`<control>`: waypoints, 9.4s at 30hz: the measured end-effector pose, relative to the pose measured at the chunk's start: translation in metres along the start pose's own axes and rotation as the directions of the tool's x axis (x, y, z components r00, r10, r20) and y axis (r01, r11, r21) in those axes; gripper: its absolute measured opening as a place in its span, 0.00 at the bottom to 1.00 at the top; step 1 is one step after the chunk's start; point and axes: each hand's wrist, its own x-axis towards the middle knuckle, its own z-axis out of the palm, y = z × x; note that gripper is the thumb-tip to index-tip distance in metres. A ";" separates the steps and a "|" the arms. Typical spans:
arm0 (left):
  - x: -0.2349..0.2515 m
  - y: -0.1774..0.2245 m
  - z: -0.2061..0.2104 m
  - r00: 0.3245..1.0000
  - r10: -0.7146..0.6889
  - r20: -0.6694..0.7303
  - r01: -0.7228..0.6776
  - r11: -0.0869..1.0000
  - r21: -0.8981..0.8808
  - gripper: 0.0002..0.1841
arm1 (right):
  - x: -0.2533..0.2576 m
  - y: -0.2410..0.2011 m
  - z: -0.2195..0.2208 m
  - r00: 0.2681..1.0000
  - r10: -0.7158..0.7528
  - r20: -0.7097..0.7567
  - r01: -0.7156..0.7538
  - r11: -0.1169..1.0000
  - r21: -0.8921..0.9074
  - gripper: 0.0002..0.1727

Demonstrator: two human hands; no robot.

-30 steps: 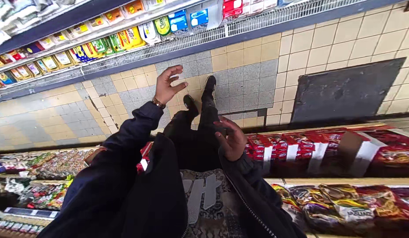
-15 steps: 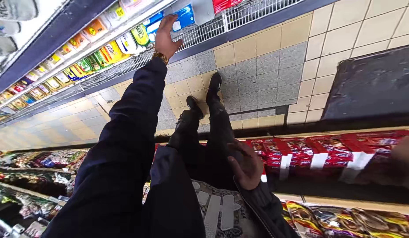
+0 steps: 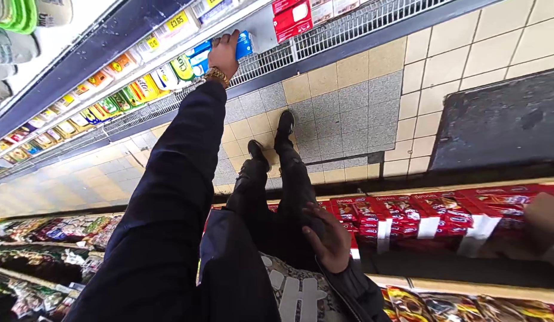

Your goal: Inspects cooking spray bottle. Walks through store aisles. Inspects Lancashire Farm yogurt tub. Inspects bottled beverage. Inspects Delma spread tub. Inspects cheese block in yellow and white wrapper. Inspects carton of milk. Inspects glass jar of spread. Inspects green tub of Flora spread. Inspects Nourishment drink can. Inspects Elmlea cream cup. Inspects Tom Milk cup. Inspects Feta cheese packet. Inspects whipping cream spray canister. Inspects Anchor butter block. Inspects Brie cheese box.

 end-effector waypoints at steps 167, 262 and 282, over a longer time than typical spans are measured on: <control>-0.551 -0.085 0.086 0.941 -0.332 -0.067 -0.115 -0.127 -0.985 0.56 | 0.409 0.033 0.178 0.918 0.030 0.395 0.360 0.354 -0.863 0.37; -0.848 -0.327 0.024 0.615 -0.452 -0.646 -0.726 -0.003 -0.688 0.22 | -0.122 -0.204 0.459 0.612 -0.286 0.737 0.512 0.854 -0.093 0.27; -0.751 -0.367 -0.061 0.680 -0.588 -0.439 -0.544 -0.004 -0.839 0.20 | 0.270 -0.260 0.601 0.874 -0.145 0.464 0.486 0.222 -0.845 0.45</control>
